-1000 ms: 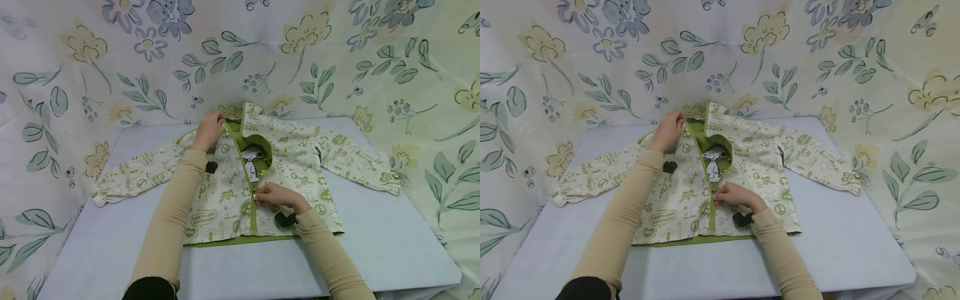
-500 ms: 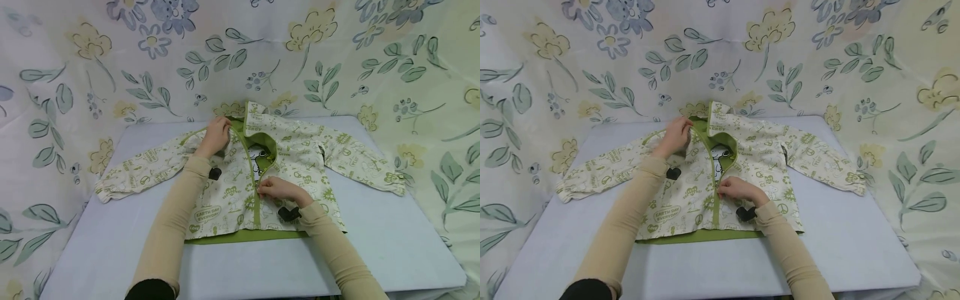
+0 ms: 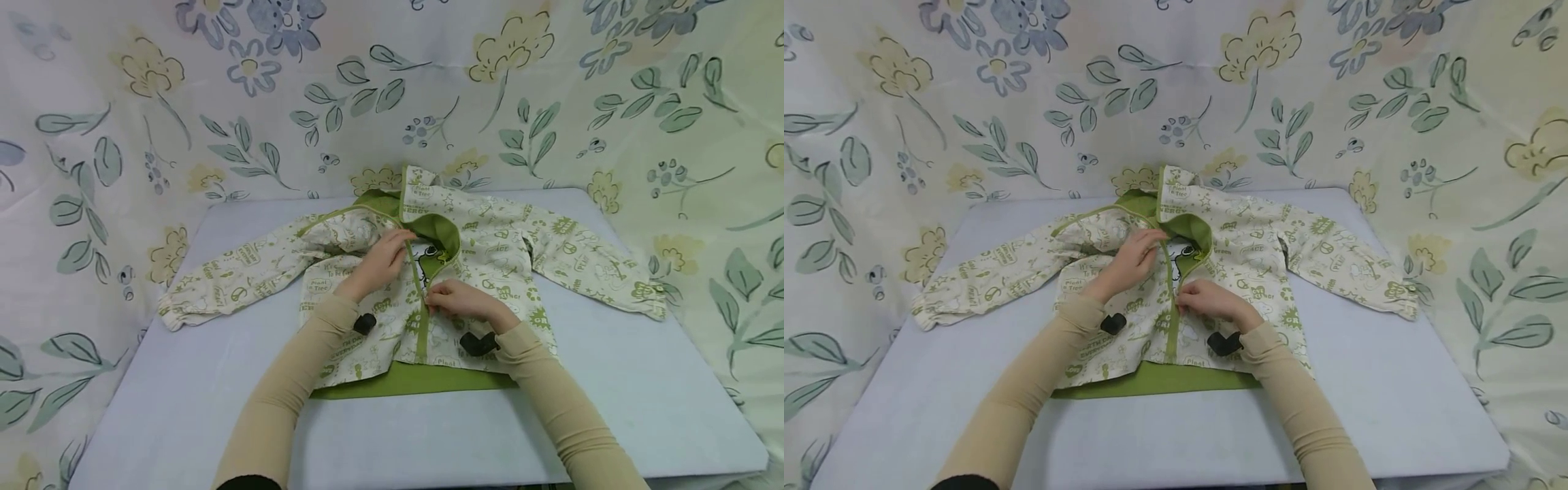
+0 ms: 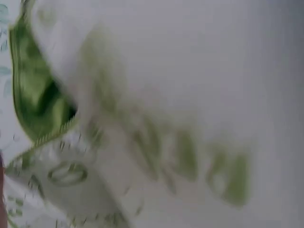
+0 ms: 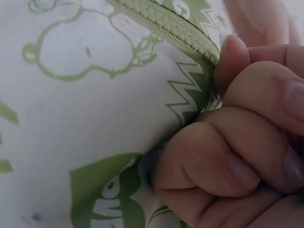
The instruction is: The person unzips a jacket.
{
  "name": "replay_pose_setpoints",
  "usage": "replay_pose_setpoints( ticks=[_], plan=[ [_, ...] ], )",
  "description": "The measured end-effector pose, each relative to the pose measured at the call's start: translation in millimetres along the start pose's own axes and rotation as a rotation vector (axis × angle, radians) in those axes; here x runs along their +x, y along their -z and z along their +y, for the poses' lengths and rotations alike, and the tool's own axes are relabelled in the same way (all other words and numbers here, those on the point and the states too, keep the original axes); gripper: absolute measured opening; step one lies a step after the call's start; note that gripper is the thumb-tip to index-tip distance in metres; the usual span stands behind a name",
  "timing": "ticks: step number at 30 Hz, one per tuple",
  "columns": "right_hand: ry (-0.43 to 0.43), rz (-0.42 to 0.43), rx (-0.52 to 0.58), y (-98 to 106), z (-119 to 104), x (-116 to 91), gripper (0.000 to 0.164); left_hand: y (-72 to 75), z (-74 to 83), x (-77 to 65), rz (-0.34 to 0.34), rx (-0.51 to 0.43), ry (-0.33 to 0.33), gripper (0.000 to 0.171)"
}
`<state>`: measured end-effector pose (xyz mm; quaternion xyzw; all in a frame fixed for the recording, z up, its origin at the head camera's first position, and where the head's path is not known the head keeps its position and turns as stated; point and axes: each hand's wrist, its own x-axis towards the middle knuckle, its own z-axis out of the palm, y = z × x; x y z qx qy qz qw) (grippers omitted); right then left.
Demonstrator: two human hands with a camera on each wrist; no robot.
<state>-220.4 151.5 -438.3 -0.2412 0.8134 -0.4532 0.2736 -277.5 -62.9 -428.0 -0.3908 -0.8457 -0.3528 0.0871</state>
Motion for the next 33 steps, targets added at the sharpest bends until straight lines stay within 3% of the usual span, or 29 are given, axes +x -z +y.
replay_pose_setpoints(
  ticks=[3,6,12,20,26,33],
  plan=[
    [0.016,0.008,0.001,1.6,-2.8,-1.3,0.034,-9.1,7.8,-5.3,-0.156,-0.088,0.032,0.030],
    [0.028,0.017,0.006,2.0,-5.7,-3.0,0.034,-14.0,11.3,-6.2,-0.284,-0.105,0.065,0.032],
    [0.035,0.062,0.003,2.2,-7.1,-5.7,0.035,-16.4,9.3,-5.0,-0.416,-0.029,0.063,0.034],
    [-0.003,0.106,0.061,-6.1,-2.5,-5.8,0.034,-13.0,4.8,-6.0,-0.431,-0.021,0.014,0.018],
    [-0.051,0.132,0.099,-13.8,1.9,-4.2,0.031,-11.3,2.8,-6.0,-0.399,-0.005,-0.031,0.016],
    [-0.064,0.128,0.109,-18.0,6.8,-2.1,0.031,-11.6,0.0,-5.5,-0.394,0.001,-0.002,0.018]
  ],
)
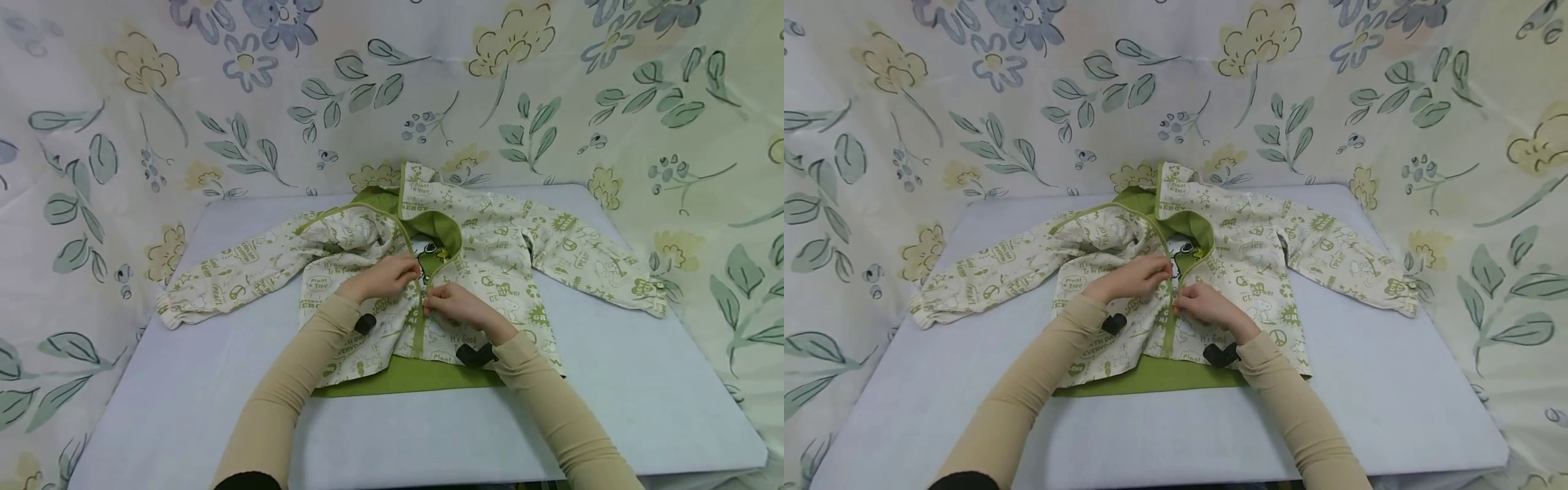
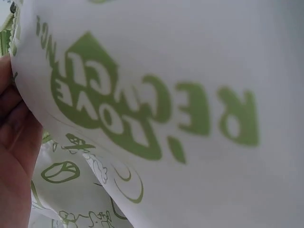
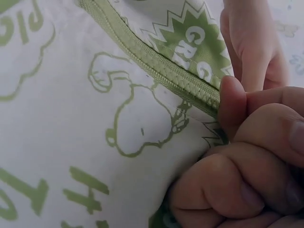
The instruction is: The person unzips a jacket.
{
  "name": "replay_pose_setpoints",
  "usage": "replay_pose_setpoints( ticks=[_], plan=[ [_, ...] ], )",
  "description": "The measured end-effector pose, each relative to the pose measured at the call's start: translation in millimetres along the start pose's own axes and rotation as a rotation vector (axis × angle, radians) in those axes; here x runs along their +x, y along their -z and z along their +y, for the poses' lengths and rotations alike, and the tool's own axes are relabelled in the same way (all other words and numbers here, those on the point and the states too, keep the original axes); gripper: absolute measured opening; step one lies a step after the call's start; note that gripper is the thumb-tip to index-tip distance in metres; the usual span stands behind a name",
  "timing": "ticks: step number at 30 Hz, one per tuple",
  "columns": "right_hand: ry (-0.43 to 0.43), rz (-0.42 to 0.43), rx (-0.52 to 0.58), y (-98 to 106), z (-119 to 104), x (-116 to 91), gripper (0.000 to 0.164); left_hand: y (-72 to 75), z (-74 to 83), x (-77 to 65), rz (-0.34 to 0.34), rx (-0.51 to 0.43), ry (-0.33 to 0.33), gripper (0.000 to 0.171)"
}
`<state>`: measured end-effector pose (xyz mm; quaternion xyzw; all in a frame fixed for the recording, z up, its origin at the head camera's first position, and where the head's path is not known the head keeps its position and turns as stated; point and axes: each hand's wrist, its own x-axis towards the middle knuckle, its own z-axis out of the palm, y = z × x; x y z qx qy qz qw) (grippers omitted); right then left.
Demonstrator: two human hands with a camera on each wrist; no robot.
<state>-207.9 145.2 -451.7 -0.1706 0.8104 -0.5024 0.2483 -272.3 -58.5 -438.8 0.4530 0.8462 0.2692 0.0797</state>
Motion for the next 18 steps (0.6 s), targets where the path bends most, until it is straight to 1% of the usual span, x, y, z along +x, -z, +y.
replay_pose_setpoints(
  ticks=[6,11,14,18],
  plan=[
    [0.016,-0.026,0.013,-3.1,-0.3,-1.2,0.032,0.1,-0.3,-1.1,0.003,-0.002,0.019,0.019],
    [0.015,-0.069,0.017,-6.5,-1.5,-2.2,0.032,1.4,-0.7,-3.7,0.009,-0.023,0.052,0.020],
    [0.016,-0.097,0.018,-8.0,-3.3,-3.3,0.032,2.3,-2.3,-4.4,0.027,-0.022,0.063,0.017],
    [0.024,-0.128,0.019,-9.7,-3.4,-4.4,0.032,2.6,-6.4,-4.7,0.053,-0.015,0.062,0.014]
  ],
)
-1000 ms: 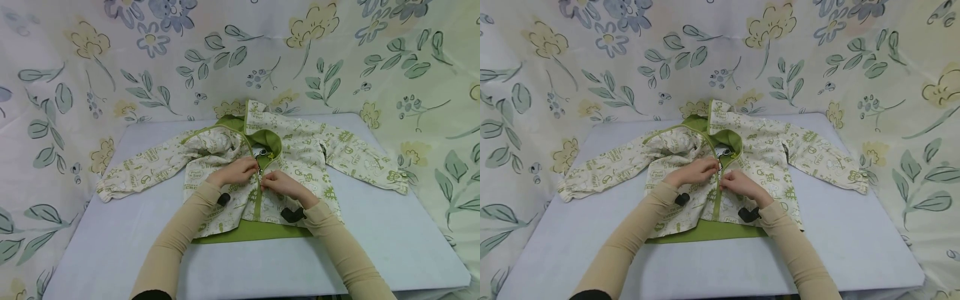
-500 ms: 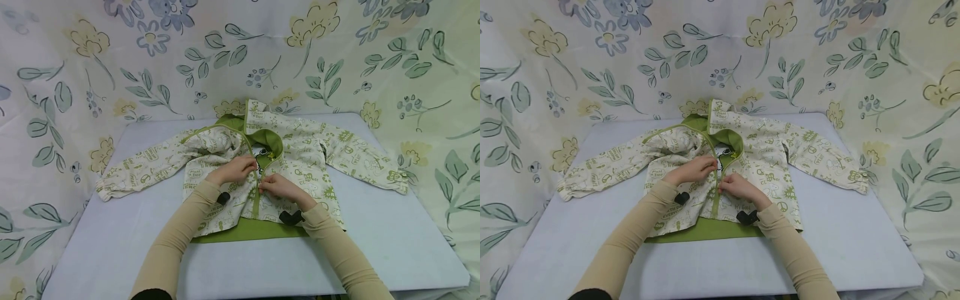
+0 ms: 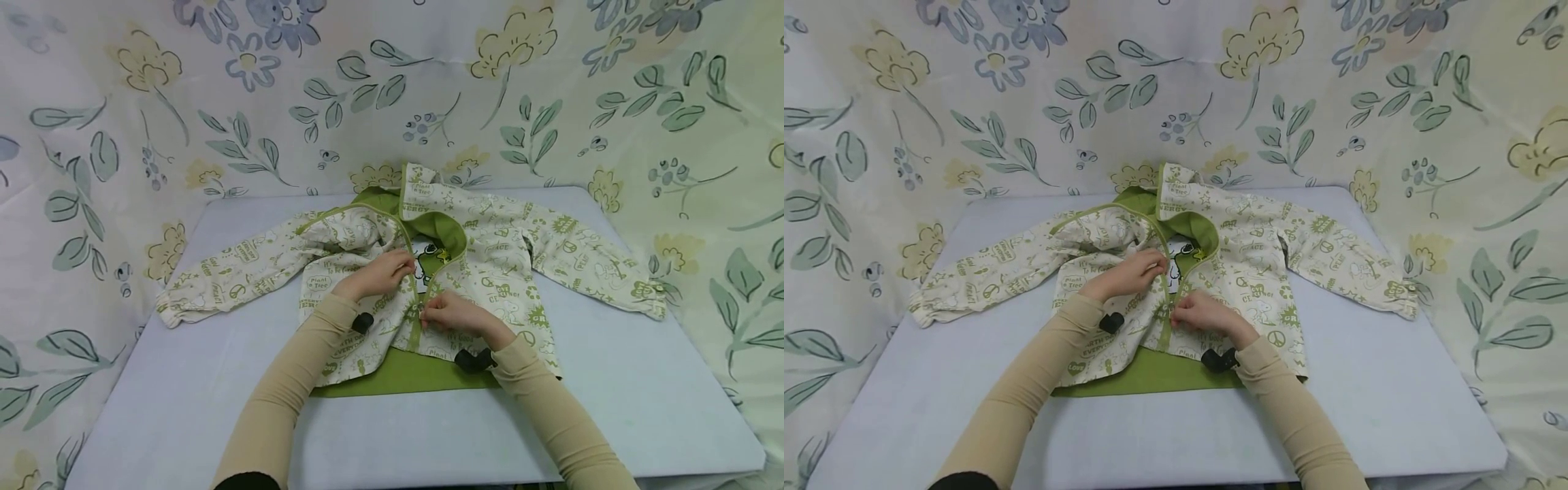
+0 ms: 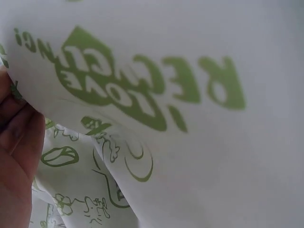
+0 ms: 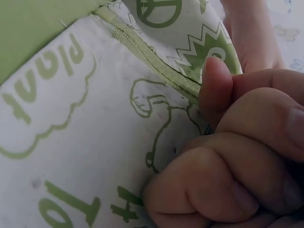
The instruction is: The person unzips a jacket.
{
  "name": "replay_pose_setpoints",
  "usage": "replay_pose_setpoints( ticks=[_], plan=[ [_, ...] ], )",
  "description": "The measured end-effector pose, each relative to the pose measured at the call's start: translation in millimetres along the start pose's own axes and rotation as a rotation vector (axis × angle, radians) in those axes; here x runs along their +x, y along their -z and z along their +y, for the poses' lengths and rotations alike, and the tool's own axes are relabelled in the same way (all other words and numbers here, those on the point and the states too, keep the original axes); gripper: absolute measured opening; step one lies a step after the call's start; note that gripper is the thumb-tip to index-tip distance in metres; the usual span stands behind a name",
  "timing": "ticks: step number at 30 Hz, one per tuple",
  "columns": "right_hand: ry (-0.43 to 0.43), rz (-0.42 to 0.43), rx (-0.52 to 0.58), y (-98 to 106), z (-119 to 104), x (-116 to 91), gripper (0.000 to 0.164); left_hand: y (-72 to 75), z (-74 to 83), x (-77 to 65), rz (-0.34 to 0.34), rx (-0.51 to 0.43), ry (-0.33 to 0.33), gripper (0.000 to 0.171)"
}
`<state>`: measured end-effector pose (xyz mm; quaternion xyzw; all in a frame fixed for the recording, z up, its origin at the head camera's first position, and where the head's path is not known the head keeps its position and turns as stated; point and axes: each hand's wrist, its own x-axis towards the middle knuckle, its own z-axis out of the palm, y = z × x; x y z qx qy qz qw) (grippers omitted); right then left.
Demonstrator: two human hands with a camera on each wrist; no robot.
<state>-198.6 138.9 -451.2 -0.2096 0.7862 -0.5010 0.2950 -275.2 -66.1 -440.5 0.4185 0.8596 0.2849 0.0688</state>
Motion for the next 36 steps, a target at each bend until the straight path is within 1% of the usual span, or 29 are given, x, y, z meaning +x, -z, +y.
replay_pose_setpoints(
  ticks=[3,7,13,15,18,22,25,28,32,36],
  plan=[
    [0.007,-0.010,0.002,-1.5,0.6,-0.6,0.032,-0.2,-2.2,0.0,0.005,-0.005,-0.008,0.013],
    [0.006,-0.001,0.013,-3.5,-1.1,-1.6,0.031,-0.1,-2.3,-0.8,0.005,-0.011,-0.008,0.014],
    [-0.009,0.007,0.054,-7.5,-0.8,-3.4,0.031,-0.6,-1.6,-1.9,0.007,-0.006,0.020,0.017],
    [-0.021,0.014,0.048,-8.4,-1.0,-4.6,0.031,-0.3,-1.2,-2.3,0.009,-0.007,0.028,0.017],
    [-0.023,-0.013,0.079,-10.2,0.9,-5.8,0.030,-0.4,-1.5,-2.6,0.018,-0.006,0.039,0.017],
    [-0.016,-0.043,0.082,-10.5,4.5,-8.0,0.029,-0.5,-1.9,-3.6,0.019,-0.004,0.062,0.018],
    [-0.019,-0.036,0.053,-8.8,4.3,-9.9,0.028,0.0,-1.2,-4.4,0.015,0.002,0.073,0.020],
    [-0.024,-0.047,0.067,-7.9,4.6,-10.9,0.028,0.3,-0.9,-5.1,0.021,0.020,0.090,0.020],
    [-0.029,-0.059,0.085,-8.8,6.7,-11.6,0.029,1.0,-1.3,-6.1,0.025,0.029,0.128,0.019],
    [-0.031,-0.057,0.078,-9.2,7.1,-11.9,0.031,1.2,-2.2,-6.5,0.034,0.025,0.139,0.020]
  ],
)
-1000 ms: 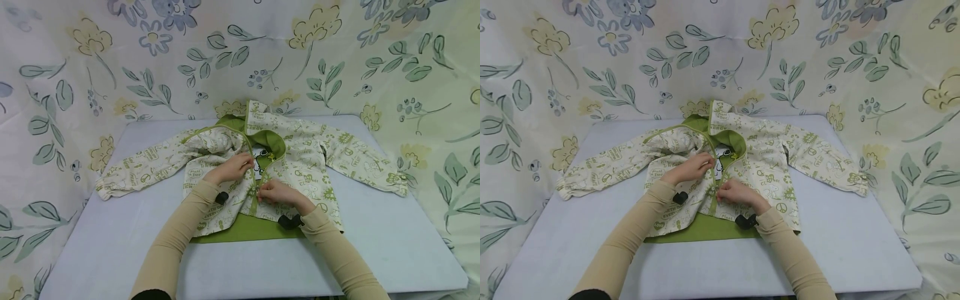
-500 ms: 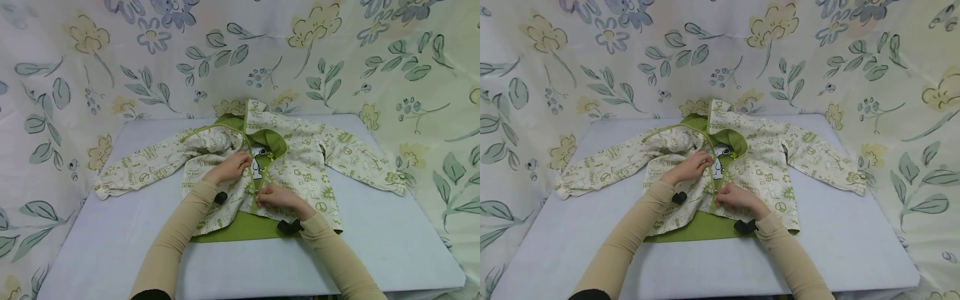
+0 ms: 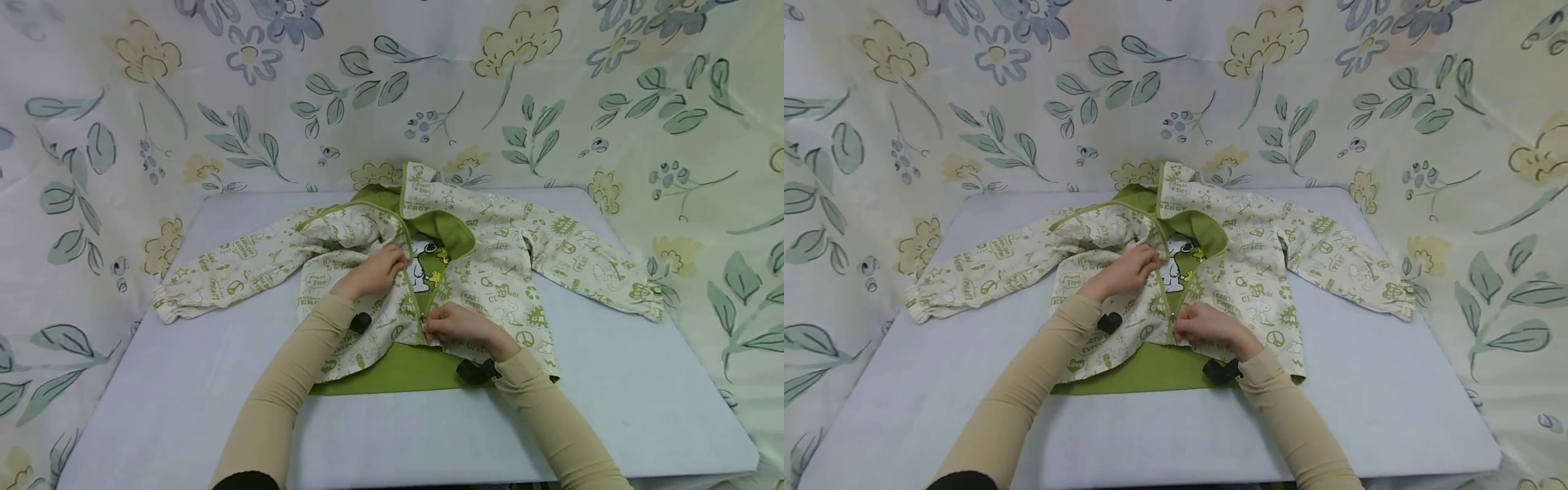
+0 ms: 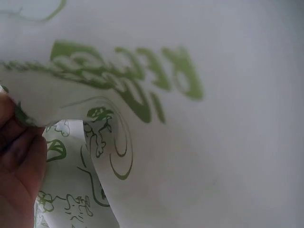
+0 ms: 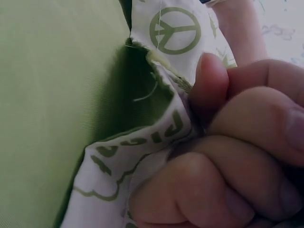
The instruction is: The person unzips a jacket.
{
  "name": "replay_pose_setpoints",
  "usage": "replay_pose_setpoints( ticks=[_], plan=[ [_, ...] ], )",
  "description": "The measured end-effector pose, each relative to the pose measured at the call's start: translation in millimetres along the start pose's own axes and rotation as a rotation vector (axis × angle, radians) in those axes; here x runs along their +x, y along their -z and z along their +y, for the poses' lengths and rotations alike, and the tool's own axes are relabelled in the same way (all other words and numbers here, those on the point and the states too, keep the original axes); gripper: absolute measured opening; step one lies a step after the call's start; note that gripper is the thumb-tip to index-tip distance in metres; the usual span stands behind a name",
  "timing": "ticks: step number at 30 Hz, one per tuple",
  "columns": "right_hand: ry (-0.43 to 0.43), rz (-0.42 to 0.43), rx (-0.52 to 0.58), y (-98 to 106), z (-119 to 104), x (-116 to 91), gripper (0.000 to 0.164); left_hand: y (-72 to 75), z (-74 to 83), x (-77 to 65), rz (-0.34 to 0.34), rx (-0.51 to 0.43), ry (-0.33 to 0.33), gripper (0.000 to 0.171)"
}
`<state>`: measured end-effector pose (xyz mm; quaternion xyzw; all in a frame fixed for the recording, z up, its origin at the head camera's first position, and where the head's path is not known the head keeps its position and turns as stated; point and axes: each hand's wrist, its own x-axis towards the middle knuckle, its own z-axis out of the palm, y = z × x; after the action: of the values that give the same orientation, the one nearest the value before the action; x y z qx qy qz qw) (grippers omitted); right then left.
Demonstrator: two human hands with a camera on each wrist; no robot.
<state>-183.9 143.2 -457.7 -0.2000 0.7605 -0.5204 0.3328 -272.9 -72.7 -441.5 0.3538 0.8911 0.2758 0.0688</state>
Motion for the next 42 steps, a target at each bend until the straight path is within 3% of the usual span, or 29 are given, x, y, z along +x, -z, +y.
replay_pose_setpoints(
  ticks=[9,15,24,33,42],
  plan=[
    [0.001,-0.010,-0.011,0.4,0.5,-0.1,0.031,-0.7,-1.2,0.7,0.005,0.092,-0.018,0.015],
    [-0.006,-0.022,-0.054,-1.6,3.1,1.0,0.031,-0.6,-3.1,0.6,0.002,0.083,0.013,0.016],
    [-0.037,-0.051,-0.018,-2.9,-1.1,-0.2,0.028,1.9,-6.1,2.0,0.009,0.049,0.048,0.021],
    [-0.016,-0.072,-0.051,-2.6,-1.5,-1.5,0.029,2.8,-7.0,2.7,0.032,0.077,0.014,0.019],
    [-0.010,-0.072,-0.054,-3.7,0.7,-1.4,0.027,1.5,-9.1,2.5,0.035,0.071,0.029,0.020]
  ],
)
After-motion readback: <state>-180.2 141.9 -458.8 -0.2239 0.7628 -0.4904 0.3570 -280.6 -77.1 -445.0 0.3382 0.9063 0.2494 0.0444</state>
